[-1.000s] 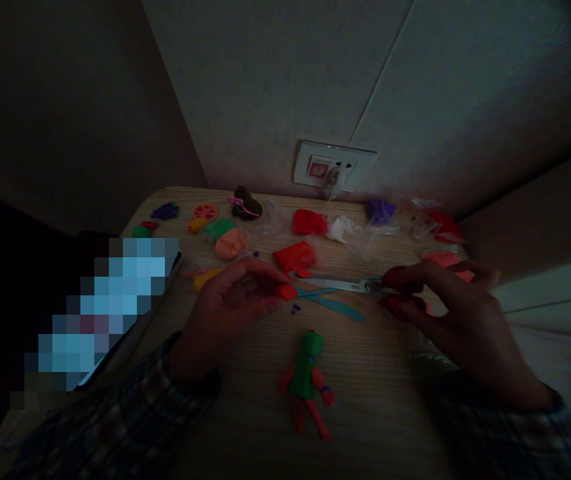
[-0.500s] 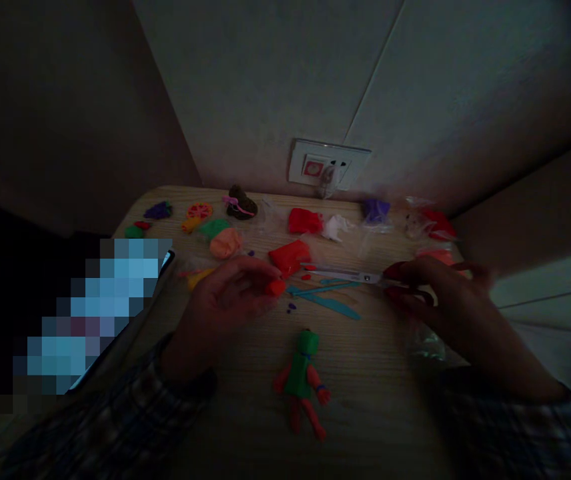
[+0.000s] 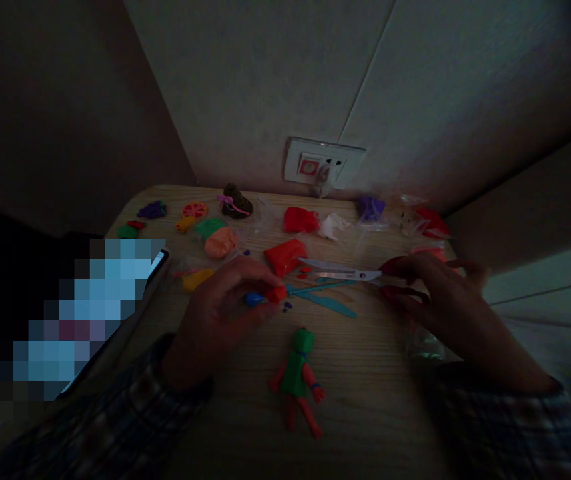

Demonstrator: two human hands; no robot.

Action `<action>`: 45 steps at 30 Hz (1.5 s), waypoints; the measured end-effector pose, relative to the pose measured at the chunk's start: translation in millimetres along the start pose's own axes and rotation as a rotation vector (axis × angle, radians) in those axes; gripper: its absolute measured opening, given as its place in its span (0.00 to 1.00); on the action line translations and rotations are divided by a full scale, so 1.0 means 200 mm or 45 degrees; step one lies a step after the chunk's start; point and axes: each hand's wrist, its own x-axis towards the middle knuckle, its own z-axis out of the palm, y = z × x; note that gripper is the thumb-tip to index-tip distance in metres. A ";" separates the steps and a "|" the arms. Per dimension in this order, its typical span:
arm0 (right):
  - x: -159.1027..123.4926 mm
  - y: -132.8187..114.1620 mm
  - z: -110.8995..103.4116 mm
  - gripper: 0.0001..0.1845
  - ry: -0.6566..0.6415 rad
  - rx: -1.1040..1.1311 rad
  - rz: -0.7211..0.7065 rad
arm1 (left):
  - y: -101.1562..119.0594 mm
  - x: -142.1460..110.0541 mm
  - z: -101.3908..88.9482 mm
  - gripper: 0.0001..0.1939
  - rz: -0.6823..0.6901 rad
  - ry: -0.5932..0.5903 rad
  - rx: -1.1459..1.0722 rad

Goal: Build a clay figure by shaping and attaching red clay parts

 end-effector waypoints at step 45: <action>0.02 -0.07 -0.10 0.10 0.117 0.188 0.035 | -0.03 0.03 0.00 0.08 -0.124 0.006 -0.110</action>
